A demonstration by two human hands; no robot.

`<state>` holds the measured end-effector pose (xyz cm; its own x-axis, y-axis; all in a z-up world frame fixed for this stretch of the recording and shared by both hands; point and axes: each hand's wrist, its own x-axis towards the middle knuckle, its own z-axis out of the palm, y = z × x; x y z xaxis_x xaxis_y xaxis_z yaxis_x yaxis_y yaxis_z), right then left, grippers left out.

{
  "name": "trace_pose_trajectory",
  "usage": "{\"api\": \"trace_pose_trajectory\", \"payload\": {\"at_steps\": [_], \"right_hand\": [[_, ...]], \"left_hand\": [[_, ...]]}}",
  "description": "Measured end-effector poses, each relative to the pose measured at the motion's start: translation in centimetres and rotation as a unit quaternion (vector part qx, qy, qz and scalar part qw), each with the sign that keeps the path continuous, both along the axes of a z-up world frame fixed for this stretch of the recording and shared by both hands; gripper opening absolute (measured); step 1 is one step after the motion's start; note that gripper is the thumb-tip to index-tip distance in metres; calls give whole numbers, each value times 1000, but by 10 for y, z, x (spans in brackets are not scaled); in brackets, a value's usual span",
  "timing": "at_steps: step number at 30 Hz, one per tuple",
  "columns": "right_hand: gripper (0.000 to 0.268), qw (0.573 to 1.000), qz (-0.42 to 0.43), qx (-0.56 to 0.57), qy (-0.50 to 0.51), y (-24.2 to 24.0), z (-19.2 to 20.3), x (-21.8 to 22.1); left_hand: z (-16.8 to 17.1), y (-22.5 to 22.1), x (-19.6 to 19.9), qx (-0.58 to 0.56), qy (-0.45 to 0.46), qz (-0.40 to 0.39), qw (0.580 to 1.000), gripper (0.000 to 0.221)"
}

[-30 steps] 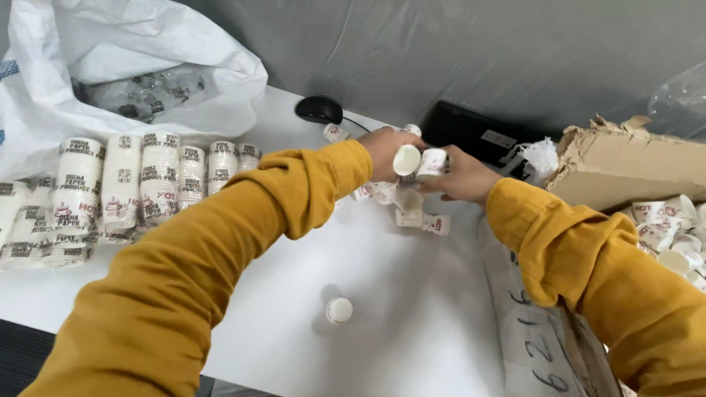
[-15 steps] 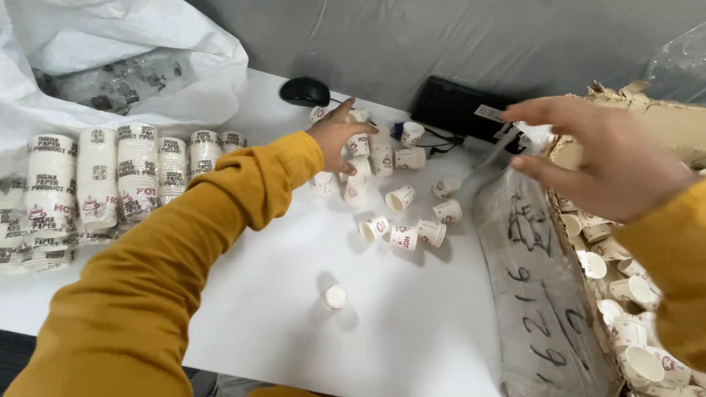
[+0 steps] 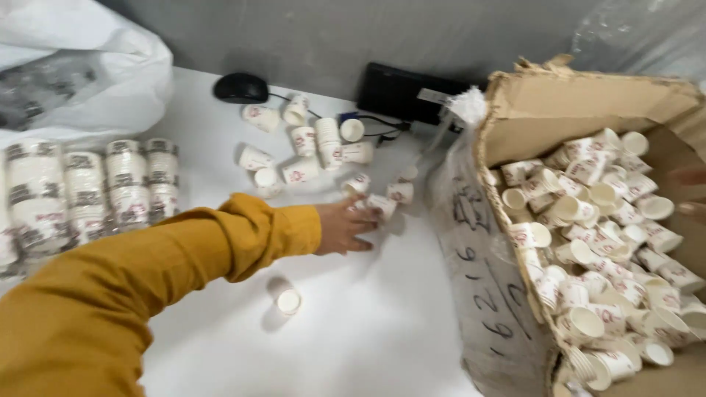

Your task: The recorder stacks small paper cups and wraps a stack in plastic.

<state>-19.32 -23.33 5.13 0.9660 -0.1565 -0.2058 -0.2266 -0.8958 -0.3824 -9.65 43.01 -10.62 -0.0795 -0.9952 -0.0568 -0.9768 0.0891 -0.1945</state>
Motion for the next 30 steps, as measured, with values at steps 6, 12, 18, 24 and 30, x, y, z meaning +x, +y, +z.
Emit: {"api": "trace_pose_trajectory", "payload": {"at_steps": [6, 12, 18, 24, 30], "right_hand": [[73, 984, -157, -58, 53, 15, -92, -55], [96, 960, -257, -107, 16, 29, -45, 5], [112, 948, -317, 13, -15, -20, -68, 15], [110, 941, -324, 60, 78, 35, -79, 17], [103, 916, -366, 116, 111, 43, -97, 12]], "left_hand": [[108, -38, 22, -231, -62, -90, 967, 25], [236, -199, 15, -522, 106, -70, 843, 10], [200, -446, 60, 47, 192, 181, 963, 74], [75, -540, 106, 116, 319, 326, 882, 112], [23, -521, 88, 126, 417, 278, 856, 125]]}}
